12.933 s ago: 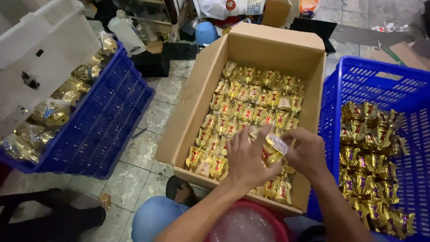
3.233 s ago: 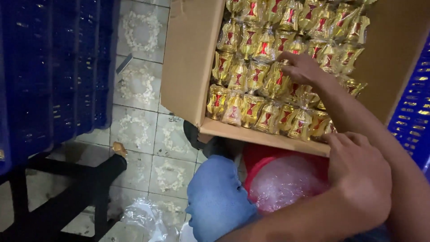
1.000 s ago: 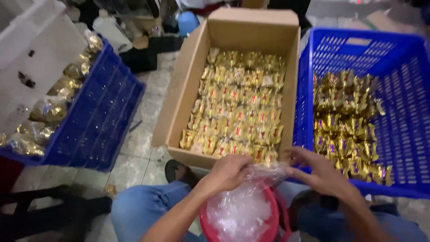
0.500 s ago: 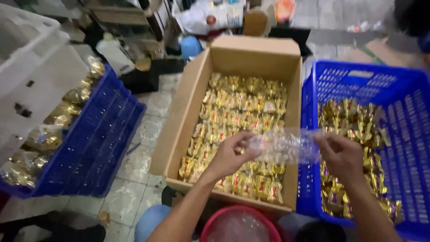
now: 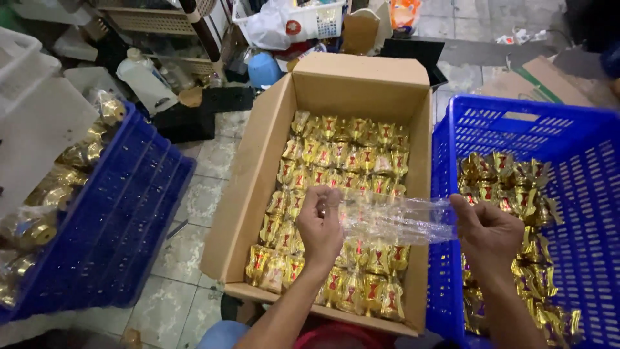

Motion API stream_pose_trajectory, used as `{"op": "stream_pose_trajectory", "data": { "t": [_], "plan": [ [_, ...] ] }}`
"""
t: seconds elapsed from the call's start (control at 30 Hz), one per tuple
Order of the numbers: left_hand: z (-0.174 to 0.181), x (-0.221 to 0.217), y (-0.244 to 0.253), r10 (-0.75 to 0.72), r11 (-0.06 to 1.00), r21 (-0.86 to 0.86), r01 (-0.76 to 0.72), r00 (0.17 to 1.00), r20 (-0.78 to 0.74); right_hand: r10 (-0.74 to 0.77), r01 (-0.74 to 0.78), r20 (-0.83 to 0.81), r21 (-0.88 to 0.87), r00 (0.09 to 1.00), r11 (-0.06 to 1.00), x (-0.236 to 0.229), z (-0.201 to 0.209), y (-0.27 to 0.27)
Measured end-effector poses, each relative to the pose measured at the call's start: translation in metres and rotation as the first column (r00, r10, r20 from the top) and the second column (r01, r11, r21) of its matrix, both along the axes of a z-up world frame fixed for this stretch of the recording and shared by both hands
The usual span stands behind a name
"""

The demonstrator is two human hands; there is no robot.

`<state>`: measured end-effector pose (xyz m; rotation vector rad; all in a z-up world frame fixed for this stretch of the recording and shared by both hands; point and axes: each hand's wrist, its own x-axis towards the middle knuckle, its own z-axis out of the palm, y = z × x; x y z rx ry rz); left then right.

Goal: The person sits on the floor and repeatedly places small gold-wrapped items into clear plastic bags, then places the filled bags into a cardboard box. The person handles the items one at a time from a blue basket and arranges them in the box.

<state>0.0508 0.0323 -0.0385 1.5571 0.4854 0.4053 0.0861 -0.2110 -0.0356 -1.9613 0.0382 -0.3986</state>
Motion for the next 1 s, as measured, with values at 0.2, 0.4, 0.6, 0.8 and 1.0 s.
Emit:
{"op": "stream_pose_trajectory", "data": {
  "t": [0.2,0.4,0.6,0.8,1.0],
  "plan": [
    [0.009,0.009,0.001,0.079,0.997,0.026,-0.077,0.992,-0.098,0.235,-0.227,-0.007,0.238,0.972,0.944,0.008,-0.029,-0.024],
    [0.006,0.011,0.032,-0.166,0.94,0.288,0.182,0.983,-0.081,0.116,-0.106,-0.153,0.074,0.981,0.992,-0.017,0.006,-0.008],
    [0.041,-0.006,0.024,-0.144,0.974,0.169,0.148,0.989,-0.036,0.098,-0.1,0.023,0.123,0.995,0.987,-0.02,0.021,-0.004],
    [0.051,-0.022,0.024,-0.156,0.983,-0.094,0.16,0.987,0.048,0.23,-0.303,0.267,0.278,0.936,0.911,-0.023,0.027,0.022],
    [0.024,-0.022,0.043,0.108,0.922,0.352,-0.161,0.98,0.166,0.238,-0.276,0.168,0.262,0.957,0.925,-0.023,0.018,0.015]
  ]
}}
